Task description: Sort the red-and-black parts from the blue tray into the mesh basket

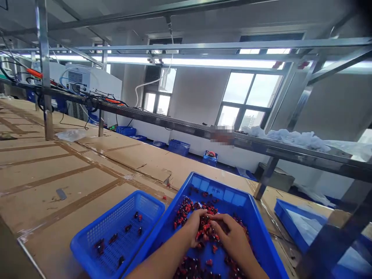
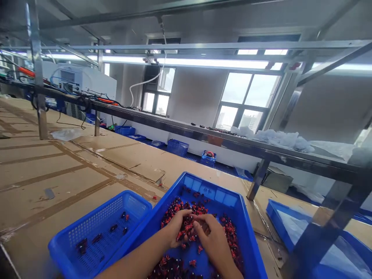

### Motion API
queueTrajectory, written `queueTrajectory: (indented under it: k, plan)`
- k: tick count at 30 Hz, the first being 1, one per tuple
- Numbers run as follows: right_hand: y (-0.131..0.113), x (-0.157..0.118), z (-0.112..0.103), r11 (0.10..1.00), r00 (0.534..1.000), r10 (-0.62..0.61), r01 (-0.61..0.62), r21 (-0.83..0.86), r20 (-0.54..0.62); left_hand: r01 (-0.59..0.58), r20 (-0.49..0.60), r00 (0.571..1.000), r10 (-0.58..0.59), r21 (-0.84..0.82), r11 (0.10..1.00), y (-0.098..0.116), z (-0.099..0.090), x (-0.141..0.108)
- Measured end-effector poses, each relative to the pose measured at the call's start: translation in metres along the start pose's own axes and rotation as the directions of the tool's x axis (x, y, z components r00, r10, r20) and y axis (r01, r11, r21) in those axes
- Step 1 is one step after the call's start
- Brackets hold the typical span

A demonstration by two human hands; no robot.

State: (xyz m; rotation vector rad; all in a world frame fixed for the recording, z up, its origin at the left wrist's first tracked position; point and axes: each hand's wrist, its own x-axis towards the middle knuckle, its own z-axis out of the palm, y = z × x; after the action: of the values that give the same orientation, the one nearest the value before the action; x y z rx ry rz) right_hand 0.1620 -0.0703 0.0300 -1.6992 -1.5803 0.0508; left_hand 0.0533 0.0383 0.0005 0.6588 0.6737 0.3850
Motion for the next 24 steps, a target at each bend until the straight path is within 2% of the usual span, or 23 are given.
queueTrajectory:
  k: [4, 8, 12, 17, 20, 24]
  plan:
    - [0.002, -0.009, 0.014, 0.992, 0.998, 0.068, -0.067, 0.103, -0.011, -0.029, -0.059, 0.998, 0.037, 0.144, 0.989, -0.002, 0.005, -0.009]
    - [0.002, -0.008, 0.019, 0.956, 0.979, 0.205, -0.198, 0.217, -0.008, -0.096, -0.052, 0.992, 0.111, 0.231, 0.968, -0.008, 0.011, -0.012]
    - [0.006, -0.007, 0.018, 0.929, 0.97, 0.242, -0.231, 0.289, -0.003, -0.085, -0.048, 0.994, 0.1, 0.257, 0.963, -0.016, 0.016, -0.01]
    - [0.002, -0.006, 0.004, 0.943, 0.982, 0.186, -0.167, 0.288, -0.043, -0.013, -0.064, 0.998, 0.026, 0.2, 0.98, -0.02, 0.02, -0.009]
    - [-0.006, -0.006, -0.004, 0.98, 0.99, 0.069, -0.043, 0.196, -0.126, -0.003, -0.065, 0.998, 0.014, 0.154, 0.988, -0.019, 0.02, -0.01]
    - [-0.011, -0.009, -0.007, 0.981, 0.982, -0.116, 0.137, 0.136, -0.151, 0.017, -0.068, 0.998, -0.01, 0.11, 0.994, -0.016, 0.02, -0.012]
